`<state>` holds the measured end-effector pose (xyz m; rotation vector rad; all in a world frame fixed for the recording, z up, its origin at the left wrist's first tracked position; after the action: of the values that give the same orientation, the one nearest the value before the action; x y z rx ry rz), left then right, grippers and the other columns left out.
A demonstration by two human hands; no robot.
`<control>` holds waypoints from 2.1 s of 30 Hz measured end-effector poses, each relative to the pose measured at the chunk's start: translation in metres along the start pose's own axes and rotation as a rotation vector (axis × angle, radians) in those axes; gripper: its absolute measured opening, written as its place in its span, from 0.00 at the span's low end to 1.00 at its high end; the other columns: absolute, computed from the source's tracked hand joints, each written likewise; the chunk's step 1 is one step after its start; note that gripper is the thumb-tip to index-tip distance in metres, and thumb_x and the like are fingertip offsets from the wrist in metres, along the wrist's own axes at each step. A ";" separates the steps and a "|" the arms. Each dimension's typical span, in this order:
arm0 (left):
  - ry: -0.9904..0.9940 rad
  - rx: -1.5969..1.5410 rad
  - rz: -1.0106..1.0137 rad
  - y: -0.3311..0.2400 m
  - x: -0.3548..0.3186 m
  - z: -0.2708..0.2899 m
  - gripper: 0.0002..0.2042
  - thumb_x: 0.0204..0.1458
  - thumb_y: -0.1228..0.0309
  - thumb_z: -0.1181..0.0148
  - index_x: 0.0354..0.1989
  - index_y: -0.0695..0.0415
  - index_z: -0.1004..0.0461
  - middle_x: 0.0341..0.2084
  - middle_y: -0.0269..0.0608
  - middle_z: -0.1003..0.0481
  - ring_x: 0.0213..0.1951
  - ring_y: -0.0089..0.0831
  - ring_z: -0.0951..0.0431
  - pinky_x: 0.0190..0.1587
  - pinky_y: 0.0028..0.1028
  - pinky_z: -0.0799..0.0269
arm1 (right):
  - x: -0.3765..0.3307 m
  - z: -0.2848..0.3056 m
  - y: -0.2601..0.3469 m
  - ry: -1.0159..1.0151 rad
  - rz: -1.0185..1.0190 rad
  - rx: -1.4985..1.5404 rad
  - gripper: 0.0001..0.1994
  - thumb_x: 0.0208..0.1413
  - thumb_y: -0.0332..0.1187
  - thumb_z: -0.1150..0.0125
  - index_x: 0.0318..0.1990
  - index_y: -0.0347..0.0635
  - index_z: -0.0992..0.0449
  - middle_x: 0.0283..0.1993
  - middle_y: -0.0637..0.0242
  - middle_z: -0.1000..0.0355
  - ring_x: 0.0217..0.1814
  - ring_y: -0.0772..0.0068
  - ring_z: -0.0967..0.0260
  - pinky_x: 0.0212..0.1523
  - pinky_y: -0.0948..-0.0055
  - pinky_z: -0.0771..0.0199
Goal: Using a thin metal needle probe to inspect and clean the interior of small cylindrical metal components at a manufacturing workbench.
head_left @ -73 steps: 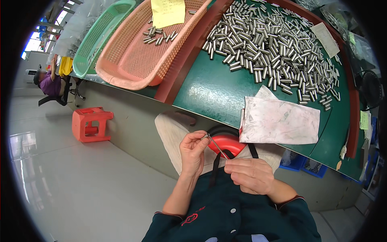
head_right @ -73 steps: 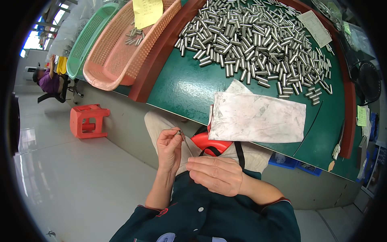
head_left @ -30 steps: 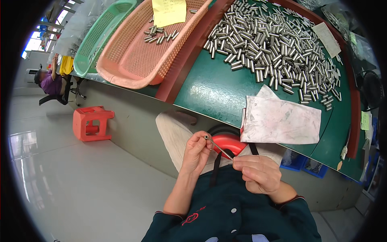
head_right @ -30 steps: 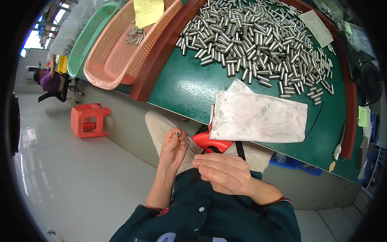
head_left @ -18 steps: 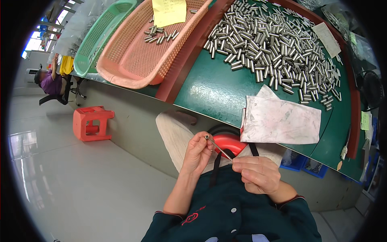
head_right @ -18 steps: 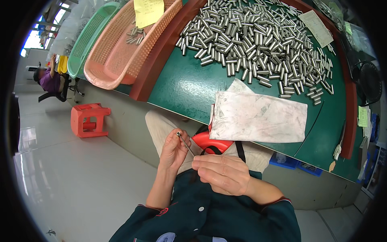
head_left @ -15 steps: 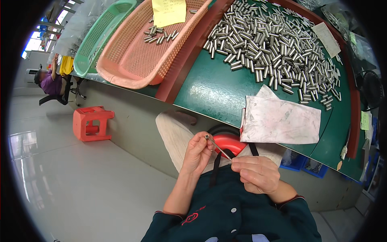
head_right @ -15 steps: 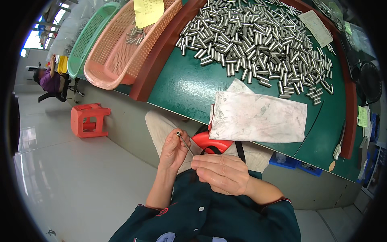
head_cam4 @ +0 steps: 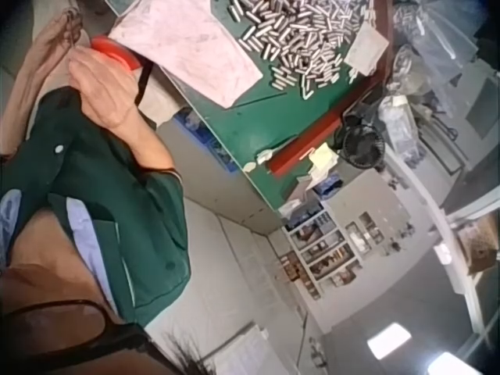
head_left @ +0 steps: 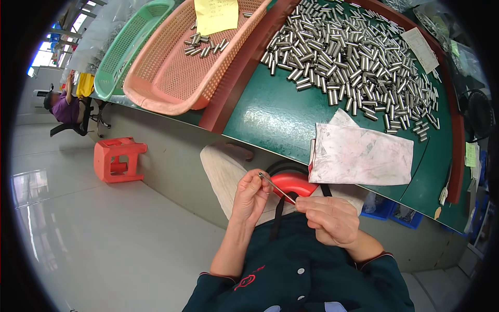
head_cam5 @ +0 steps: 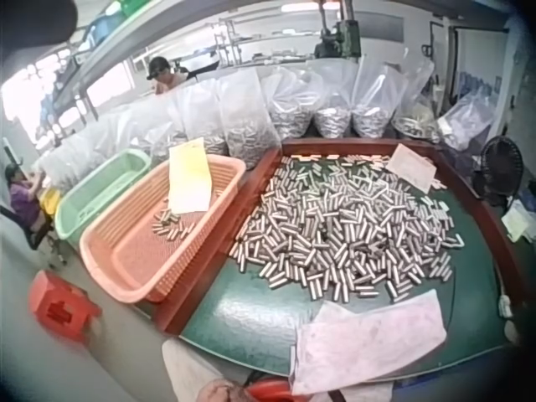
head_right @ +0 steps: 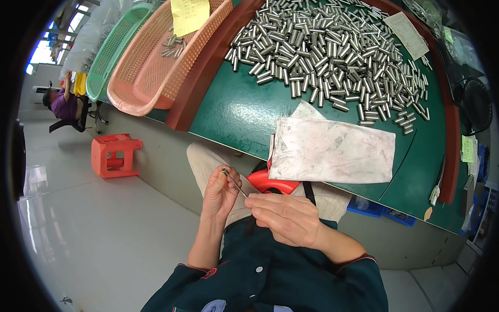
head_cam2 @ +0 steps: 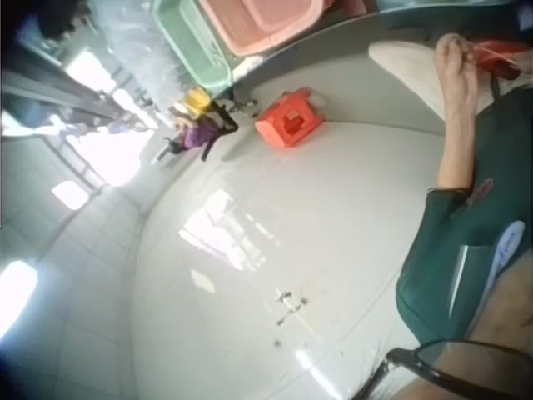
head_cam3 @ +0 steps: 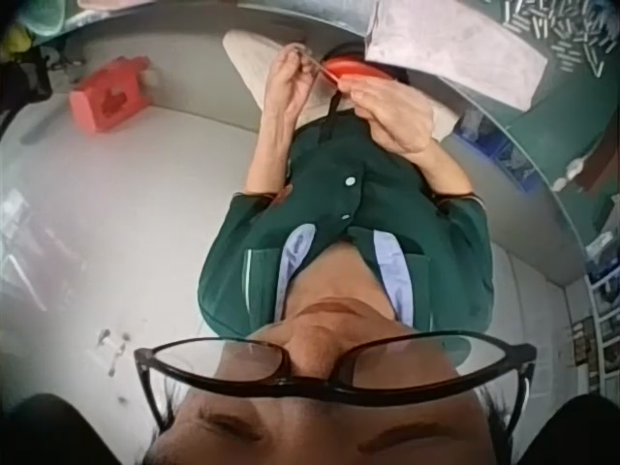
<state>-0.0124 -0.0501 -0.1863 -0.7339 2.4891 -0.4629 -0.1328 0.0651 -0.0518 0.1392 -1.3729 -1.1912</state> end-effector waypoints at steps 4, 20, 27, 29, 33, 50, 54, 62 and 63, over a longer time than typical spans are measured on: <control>0.008 -0.001 -0.044 -0.003 0.002 -0.003 0.06 0.48 0.74 0.45 0.34 0.60 0.30 0.26 0.38 0.31 0.27 0.24 0.34 0.32 0.21 0.38 | -0.003 -0.001 -0.002 0.002 0.013 0.000 0.15 0.40 0.24 0.37 0.38 0.33 0.32 0.36 0.53 0.28 0.37 0.57 0.28 0.35 0.69 0.25; -0.227 0.577 -0.478 -0.043 -0.013 -0.053 0.06 0.49 0.80 0.48 0.36 0.64 0.31 0.30 0.38 0.32 0.30 0.22 0.33 0.34 0.18 0.37 | -0.015 0.055 0.009 -0.252 0.138 0.086 0.11 0.47 0.22 0.49 0.41 0.33 0.37 0.35 0.50 0.29 0.38 0.52 0.29 0.36 0.61 0.26; 0.212 1.416 -0.844 -0.034 0.001 -0.165 0.06 0.44 0.83 0.46 0.32 0.67 0.29 0.26 0.40 0.32 0.30 0.27 0.33 0.34 0.20 0.38 | -0.037 0.115 -0.036 -1.105 -0.180 0.160 0.10 0.57 0.26 0.59 0.44 0.32 0.38 0.35 0.52 0.31 0.35 0.61 0.32 0.41 0.67 0.32; 0.301 1.531 -0.997 -0.032 0.002 -0.187 0.06 0.42 0.84 0.43 0.30 0.67 0.29 0.22 0.40 0.32 0.27 0.28 0.32 0.31 0.22 0.37 | -0.040 0.118 -0.042 -1.142 -0.212 0.214 0.09 0.57 0.26 0.59 0.43 0.32 0.37 0.35 0.52 0.31 0.35 0.61 0.32 0.41 0.67 0.32; 0.515 1.919 -1.127 -0.009 0.028 -0.203 0.07 0.35 0.80 0.37 0.25 0.62 0.27 0.19 0.39 0.31 0.22 0.31 0.33 0.23 0.26 0.39 | -0.041 0.118 -0.048 -1.173 -0.257 0.320 0.09 0.57 0.26 0.58 0.43 0.31 0.37 0.34 0.53 0.30 0.34 0.63 0.31 0.40 0.68 0.31; 0.445 1.741 -1.173 -0.019 0.004 -0.200 0.08 0.34 0.76 0.35 0.23 0.62 0.28 0.17 0.39 0.33 0.20 0.31 0.36 0.23 0.25 0.41 | -0.039 0.119 -0.050 -1.111 -0.273 0.267 0.08 0.57 0.26 0.57 0.41 0.30 0.36 0.31 0.53 0.29 0.32 0.66 0.30 0.38 0.71 0.29; 0.626 1.963 -0.939 0.003 0.024 -0.184 0.08 0.35 0.75 0.36 0.24 0.61 0.29 0.16 0.36 0.35 0.20 0.31 0.36 0.25 0.26 0.41 | -0.033 0.117 -0.048 -1.081 -0.262 0.296 0.08 0.57 0.26 0.57 0.41 0.30 0.36 0.32 0.54 0.29 0.32 0.66 0.30 0.38 0.71 0.30; 0.636 1.916 -1.044 -0.001 0.010 -0.187 0.09 0.34 0.76 0.36 0.25 0.60 0.29 0.16 0.36 0.35 0.19 0.31 0.36 0.23 0.27 0.43 | -0.035 0.117 -0.048 -1.067 -0.267 0.247 0.08 0.57 0.25 0.57 0.41 0.30 0.36 0.32 0.54 0.29 0.32 0.67 0.31 0.38 0.71 0.30; 0.599 1.900 -1.093 -0.008 -0.001 -0.190 0.09 0.33 0.76 0.36 0.25 0.60 0.28 0.16 0.36 0.35 0.20 0.31 0.36 0.23 0.26 0.43 | -0.035 0.117 -0.049 -1.059 -0.265 0.251 0.08 0.57 0.25 0.57 0.41 0.30 0.36 0.32 0.54 0.29 0.32 0.67 0.31 0.38 0.71 0.30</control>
<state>-0.1128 -0.0224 -0.0268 -0.8765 0.6162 -2.9168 -0.2447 0.1305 -0.0755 -0.1743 -2.4906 -1.3637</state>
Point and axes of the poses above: each hand's wrist, its own x-axis towards the middle knuckle, its own z-axis out of the back of the hand, y = z × x, the point moved 6 cm from there along x, towards the middle knuckle
